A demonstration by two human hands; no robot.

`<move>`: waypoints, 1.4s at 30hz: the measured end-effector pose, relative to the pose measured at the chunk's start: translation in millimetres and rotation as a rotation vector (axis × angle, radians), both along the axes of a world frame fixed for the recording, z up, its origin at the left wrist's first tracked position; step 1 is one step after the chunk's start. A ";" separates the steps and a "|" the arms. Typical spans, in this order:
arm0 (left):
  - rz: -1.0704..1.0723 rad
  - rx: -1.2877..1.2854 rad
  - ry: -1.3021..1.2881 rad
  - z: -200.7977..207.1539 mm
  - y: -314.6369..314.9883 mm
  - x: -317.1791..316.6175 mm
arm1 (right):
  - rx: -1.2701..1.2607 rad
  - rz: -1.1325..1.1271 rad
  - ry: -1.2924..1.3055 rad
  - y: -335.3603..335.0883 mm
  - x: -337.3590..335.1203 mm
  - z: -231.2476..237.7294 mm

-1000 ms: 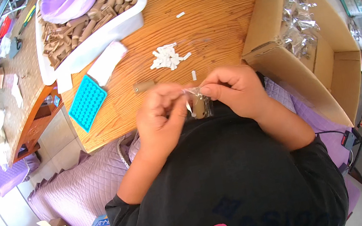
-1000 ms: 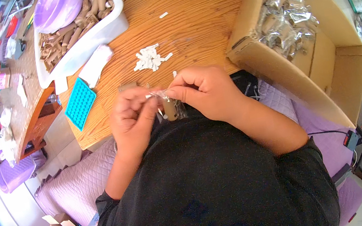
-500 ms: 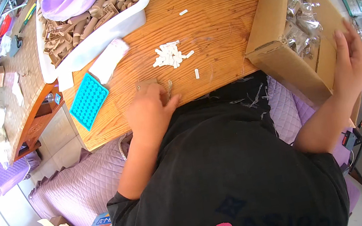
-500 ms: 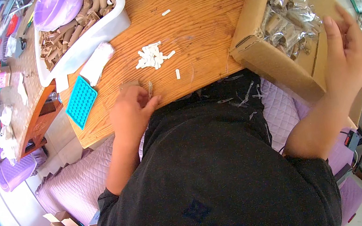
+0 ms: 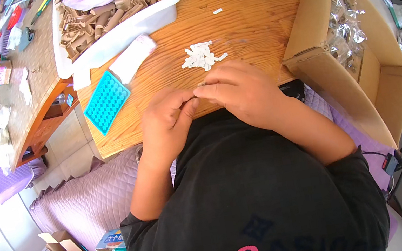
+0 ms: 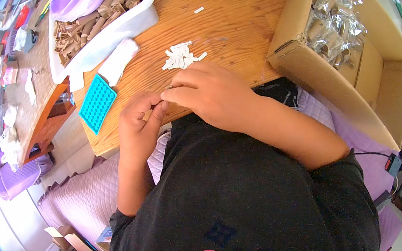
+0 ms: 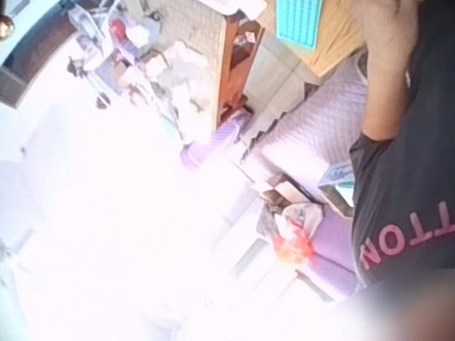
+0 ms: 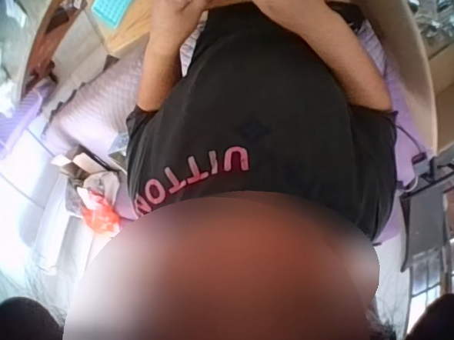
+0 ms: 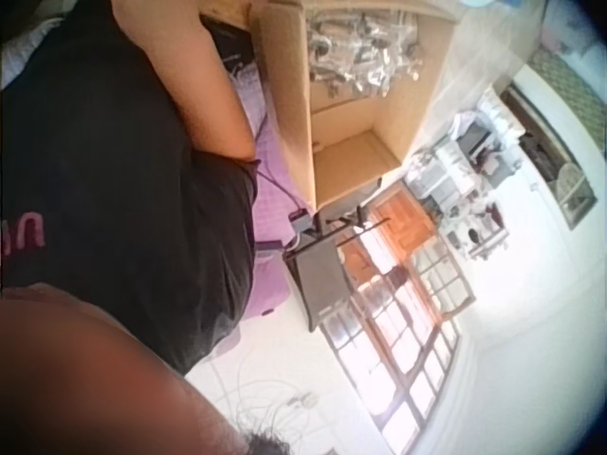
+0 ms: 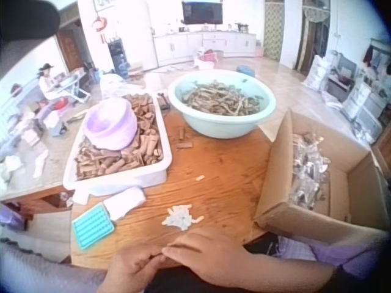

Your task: Packaging small cardboard tubes and plastic parts into plastic bags.

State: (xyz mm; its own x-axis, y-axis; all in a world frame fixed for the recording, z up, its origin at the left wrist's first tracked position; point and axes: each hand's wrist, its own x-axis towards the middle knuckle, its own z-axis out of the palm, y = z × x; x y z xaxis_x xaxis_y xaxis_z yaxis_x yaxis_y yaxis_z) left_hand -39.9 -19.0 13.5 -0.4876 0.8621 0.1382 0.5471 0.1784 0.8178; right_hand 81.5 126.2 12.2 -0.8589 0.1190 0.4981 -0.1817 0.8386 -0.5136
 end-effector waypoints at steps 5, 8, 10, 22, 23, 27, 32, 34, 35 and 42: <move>-0.074 0.065 -0.115 6.5 -1.2 -2.6 | -0.230 0.022 -0.073 -2.6 -1.4 9.4; -0.131 0.064 -0.173 9.3 -0.6 -2.5 | -0.361 0.079 0.010 1.0 -0.4 12.1; -0.148 -0.045 -0.475 9.2 -0.9 -1.6 | -0.358 0.045 0.009 2.9 1.3 10.9; -0.062 0.104 -0.645 5.8 1.9 2.0 | -0.649 -0.093 -0.151 0.8 10.7 15.2; -0.063 0.105 -0.645 6.0 3.1 1.1 | -0.838 -0.133 -0.255 -0.6 11.0 18.2; -0.052 0.242 -0.100 12.2 9.4 4.4 | -1.152 -0.104 -0.283 0.9 10.0 15.9; 0.097 0.215 -0.732 12.2 6.5 9.6 | -0.577 0.043 0.044 10.3 8.7 8.6; 0.028 0.311 -0.490 7.4 6.9 7.1 | -0.797 0.007 -0.065 4.0 12.7 14.1; 0.028 0.311 -0.490 7.5 6.4 5.2 | -1.016 -0.033 -0.177 1.6 14.4 16.9; -0.135 0.492 -0.471 -8.9 18.4 -0.9 | -1.289 0.030 -0.170 2.5 16.2 26.8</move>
State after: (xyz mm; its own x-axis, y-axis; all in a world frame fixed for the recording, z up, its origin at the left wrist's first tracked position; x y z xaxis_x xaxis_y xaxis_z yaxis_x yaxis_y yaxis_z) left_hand -40.8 -0.6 4.6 -0.4847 0.8108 0.3281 0.1054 -0.3183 0.9421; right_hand 97.7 128.7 39.0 -0.9101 0.4075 -0.0747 -0.0448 -0.2759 -0.9601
